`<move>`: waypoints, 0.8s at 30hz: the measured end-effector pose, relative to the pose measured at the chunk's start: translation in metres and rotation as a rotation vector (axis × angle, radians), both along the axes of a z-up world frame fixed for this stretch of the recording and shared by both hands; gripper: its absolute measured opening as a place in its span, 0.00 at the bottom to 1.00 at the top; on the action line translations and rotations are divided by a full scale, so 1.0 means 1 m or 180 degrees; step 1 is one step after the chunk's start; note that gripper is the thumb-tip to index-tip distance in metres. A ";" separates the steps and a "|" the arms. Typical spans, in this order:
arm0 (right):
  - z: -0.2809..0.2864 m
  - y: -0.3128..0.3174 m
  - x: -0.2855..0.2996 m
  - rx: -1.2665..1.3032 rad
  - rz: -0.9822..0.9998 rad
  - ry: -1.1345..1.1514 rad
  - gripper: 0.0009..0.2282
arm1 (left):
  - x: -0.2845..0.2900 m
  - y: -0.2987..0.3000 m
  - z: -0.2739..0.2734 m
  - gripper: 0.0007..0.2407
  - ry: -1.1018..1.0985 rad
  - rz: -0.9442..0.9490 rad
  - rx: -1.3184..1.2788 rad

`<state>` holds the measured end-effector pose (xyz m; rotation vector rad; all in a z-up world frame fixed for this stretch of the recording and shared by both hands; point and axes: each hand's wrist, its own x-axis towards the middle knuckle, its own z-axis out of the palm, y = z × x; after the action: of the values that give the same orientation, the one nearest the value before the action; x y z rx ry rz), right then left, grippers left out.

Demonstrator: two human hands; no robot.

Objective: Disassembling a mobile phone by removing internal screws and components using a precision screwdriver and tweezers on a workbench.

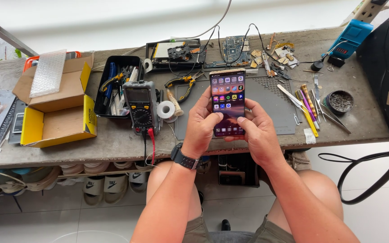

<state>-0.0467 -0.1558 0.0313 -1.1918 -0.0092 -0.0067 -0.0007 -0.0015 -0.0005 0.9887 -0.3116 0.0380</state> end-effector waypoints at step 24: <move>0.007 -0.003 -0.008 -0.0649 0.0516 -0.0673 0.27 | 0.005 -0.004 -0.002 0.40 -0.0175 0.0619 0.0480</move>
<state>-0.0543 -0.1583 0.0380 -1.3865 -0.2983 0.0110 0.0047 -0.0053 -0.0025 1.1668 -0.2705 0.2214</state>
